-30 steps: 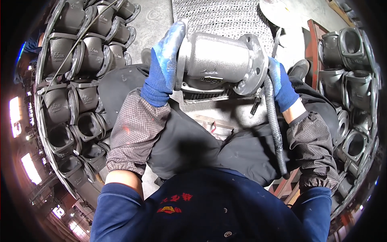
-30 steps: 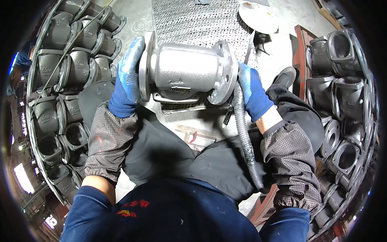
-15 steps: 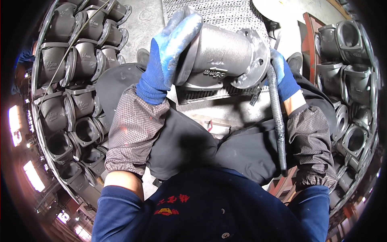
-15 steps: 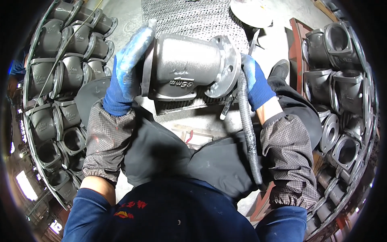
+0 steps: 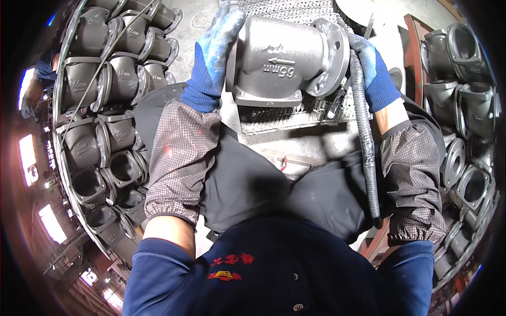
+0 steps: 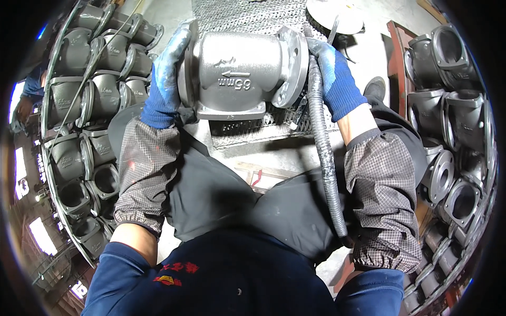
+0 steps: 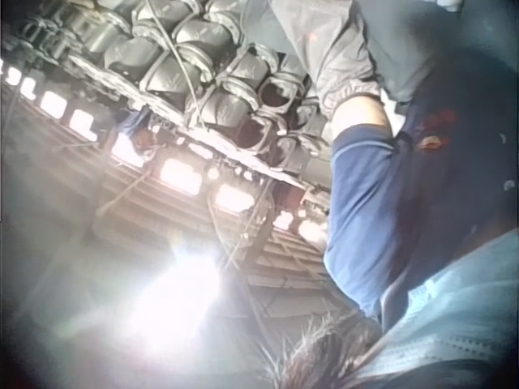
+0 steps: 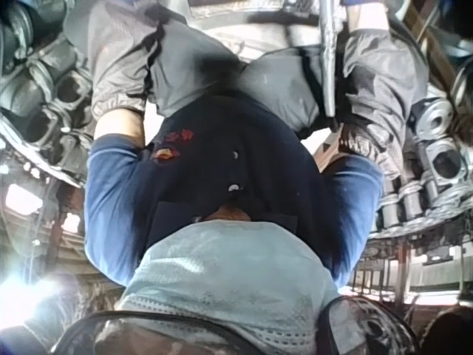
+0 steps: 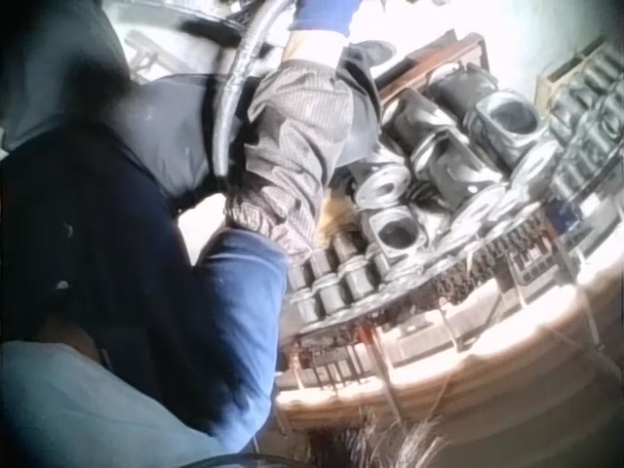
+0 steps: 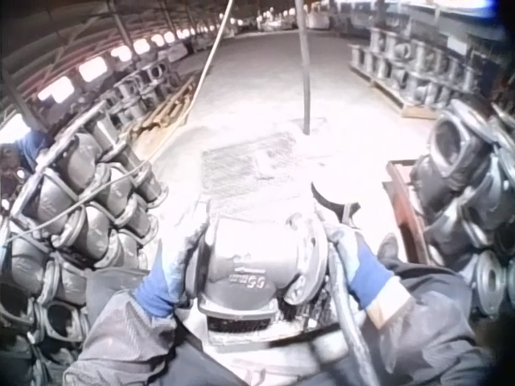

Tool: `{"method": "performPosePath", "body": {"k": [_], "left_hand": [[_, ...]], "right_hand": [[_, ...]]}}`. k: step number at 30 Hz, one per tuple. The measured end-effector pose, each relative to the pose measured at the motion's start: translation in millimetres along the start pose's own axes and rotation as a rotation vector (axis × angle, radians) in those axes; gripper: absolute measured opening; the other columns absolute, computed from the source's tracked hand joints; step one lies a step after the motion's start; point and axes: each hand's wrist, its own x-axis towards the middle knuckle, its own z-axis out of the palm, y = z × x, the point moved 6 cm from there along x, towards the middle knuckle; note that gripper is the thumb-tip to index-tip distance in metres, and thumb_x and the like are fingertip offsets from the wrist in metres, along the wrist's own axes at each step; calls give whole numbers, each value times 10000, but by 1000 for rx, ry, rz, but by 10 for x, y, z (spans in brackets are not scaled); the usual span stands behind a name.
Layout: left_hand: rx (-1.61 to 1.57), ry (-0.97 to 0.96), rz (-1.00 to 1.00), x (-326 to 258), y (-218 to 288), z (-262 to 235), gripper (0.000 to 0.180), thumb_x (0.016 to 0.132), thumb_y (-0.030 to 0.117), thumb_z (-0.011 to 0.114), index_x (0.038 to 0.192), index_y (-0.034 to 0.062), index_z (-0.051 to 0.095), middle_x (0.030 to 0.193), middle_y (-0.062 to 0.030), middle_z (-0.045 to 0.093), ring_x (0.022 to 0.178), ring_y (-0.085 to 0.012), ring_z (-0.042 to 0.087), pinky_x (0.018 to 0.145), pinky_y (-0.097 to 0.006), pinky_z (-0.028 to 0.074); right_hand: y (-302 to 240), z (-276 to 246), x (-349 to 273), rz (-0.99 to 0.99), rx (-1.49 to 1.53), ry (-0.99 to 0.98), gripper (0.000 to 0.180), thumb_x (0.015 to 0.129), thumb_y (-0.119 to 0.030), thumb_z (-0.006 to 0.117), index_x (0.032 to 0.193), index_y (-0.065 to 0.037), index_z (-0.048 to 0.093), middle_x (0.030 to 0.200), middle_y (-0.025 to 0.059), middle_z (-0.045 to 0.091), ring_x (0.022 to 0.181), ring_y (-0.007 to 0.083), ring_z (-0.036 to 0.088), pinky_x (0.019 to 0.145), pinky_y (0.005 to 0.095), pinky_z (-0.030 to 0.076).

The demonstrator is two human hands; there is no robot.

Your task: The person holds a metal housing and uses a small pneumatic tool to grind down the edges and inner surfaces. They rotate the part to reach the flange and interior, clearing debris by hand and with the tool's air exhaust.

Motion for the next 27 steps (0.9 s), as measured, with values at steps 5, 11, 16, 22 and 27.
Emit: {"method": "performPosePath", "body": {"k": [5, 11, 16, 22, 27], "left_hand": [[-350, 72, -443, -120, -641, -64, 445, 1016, 295, 360, 1380, 49, 432, 1375, -121, 479, 1257, -227, 475, 1072, -349, 377], [-419, 167, -577, -66, -931, -58, 448, 1013, 320, 371, 1371, 62, 447, 1362, -110, 486, 1239, -210, 486, 1068, -339, 379], [-823, 406, -946, 9, -789, 42, 400, 923, 449, 539, 1108, 96, 579, 1030, -78, 600, 948, -201, 633, 826, -332, 547], [-1133, 304, -949, -148, -1232, 176, 426, 931, 464, 501, 1130, 92, 561, 1119, -167, 603, 1016, -298, 647, 875, -414, 561], [-1113, 332, -958, -235, -1251, 134, 415, 936, 456, 498, 1135, 99, 563, 1108, -183, 610, 1011, -307, 649, 872, -433, 563]], "right_hand": [[-3, 147, -161, 10, -344, 17, 323, 891, -260, 565, 1051, 15, 620, 811, 95, 624, 590, 158, 581, 476, 259, 497], [20, 269, -236, -42, -395, -5, 358, 917, -302, 510, 1120, -32, 629, 731, 45, 586, 479, 97, 499, 403, 218, 409], [-39, 403, -229, -248, -520, -79, 385, 904, -311, 576, 1126, -2, 636, 863, 55, 629, 662, 97, 550, 546, 219, 448], [9, 447, -255, -83, -348, 40, 291, 899, -162, 591, 1075, 66, 631, 961, 91, 624, 808, 120, 596, 692, 235, 517], [-36, 537, -318, -98, -516, -21, 301, 901, -183, 595, 1086, 49, 645, 958, 77, 628, 798, 112, 590, 685, 213, 499]]}}
